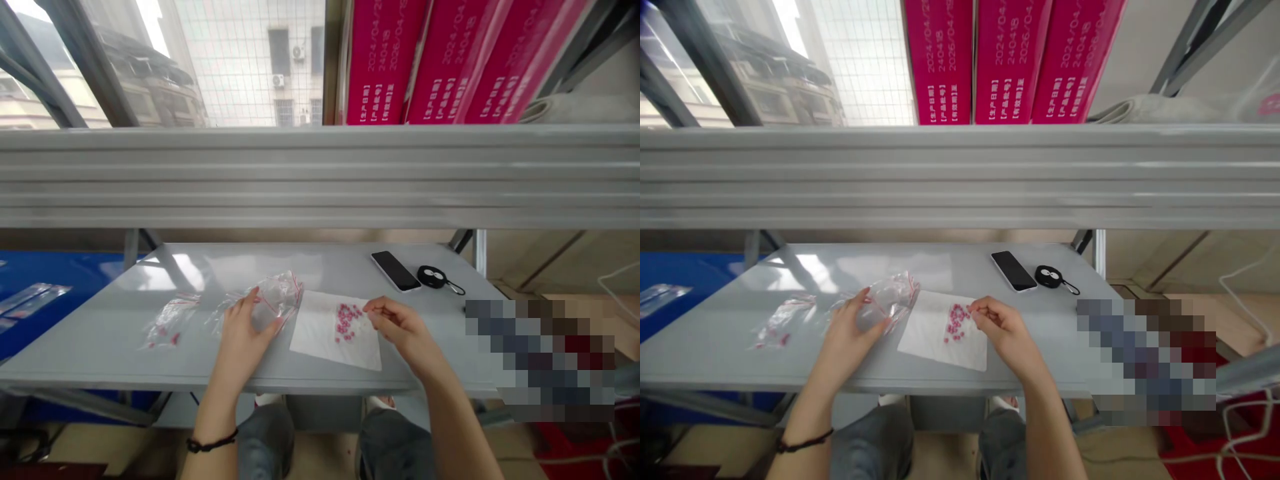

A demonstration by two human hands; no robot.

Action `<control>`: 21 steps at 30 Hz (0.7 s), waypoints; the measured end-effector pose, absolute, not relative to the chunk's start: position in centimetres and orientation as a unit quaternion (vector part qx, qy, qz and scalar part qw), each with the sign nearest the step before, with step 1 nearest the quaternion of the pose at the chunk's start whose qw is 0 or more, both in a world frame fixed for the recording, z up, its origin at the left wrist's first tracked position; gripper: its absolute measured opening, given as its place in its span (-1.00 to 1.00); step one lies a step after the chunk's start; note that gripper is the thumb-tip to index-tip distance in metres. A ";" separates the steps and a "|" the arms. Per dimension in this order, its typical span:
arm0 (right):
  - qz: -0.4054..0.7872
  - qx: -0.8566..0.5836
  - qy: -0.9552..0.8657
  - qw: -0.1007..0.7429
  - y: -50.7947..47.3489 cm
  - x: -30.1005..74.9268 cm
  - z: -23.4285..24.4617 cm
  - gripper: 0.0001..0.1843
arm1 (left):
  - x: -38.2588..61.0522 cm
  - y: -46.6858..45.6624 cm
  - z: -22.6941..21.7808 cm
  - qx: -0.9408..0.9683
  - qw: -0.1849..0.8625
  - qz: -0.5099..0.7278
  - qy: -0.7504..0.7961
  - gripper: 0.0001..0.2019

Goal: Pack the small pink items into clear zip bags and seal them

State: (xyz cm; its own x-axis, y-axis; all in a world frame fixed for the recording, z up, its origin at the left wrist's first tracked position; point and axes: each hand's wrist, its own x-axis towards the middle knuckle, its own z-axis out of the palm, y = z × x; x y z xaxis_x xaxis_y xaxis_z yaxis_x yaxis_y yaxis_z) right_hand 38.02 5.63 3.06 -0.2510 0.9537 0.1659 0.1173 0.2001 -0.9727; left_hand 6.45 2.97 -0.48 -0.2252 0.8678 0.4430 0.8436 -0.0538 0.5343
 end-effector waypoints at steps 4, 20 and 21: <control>0.458 -0.389 -0.658 0.454 4.4 37.5 3.2 -0.83 | 7.5 1.4 1.5 0.657 0.028 0.450 0.604 -0.39; 0.186 -0.252 -0.873 0.374 1.6 31.9 4.3 -0.55 | 11.3 -0.3 2.8 0.757 0.210 0.440 0.435 -0.40; 0.190 -0.255 -0.879 0.356 1.5 31.9 4.4 -0.57 | 11.3 -0.3 2.8 0.758 0.216 0.436 0.435 -0.40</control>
State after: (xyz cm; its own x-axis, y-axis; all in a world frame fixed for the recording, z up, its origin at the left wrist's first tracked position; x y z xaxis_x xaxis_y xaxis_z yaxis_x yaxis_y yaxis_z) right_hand 31.88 1.55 4.43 -0.6160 0.5837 0.5289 0.3125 0.7974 -0.5162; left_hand 11.32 -0.33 2.84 0.2419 0.8469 0.4735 0.4705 -0.5291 0.7061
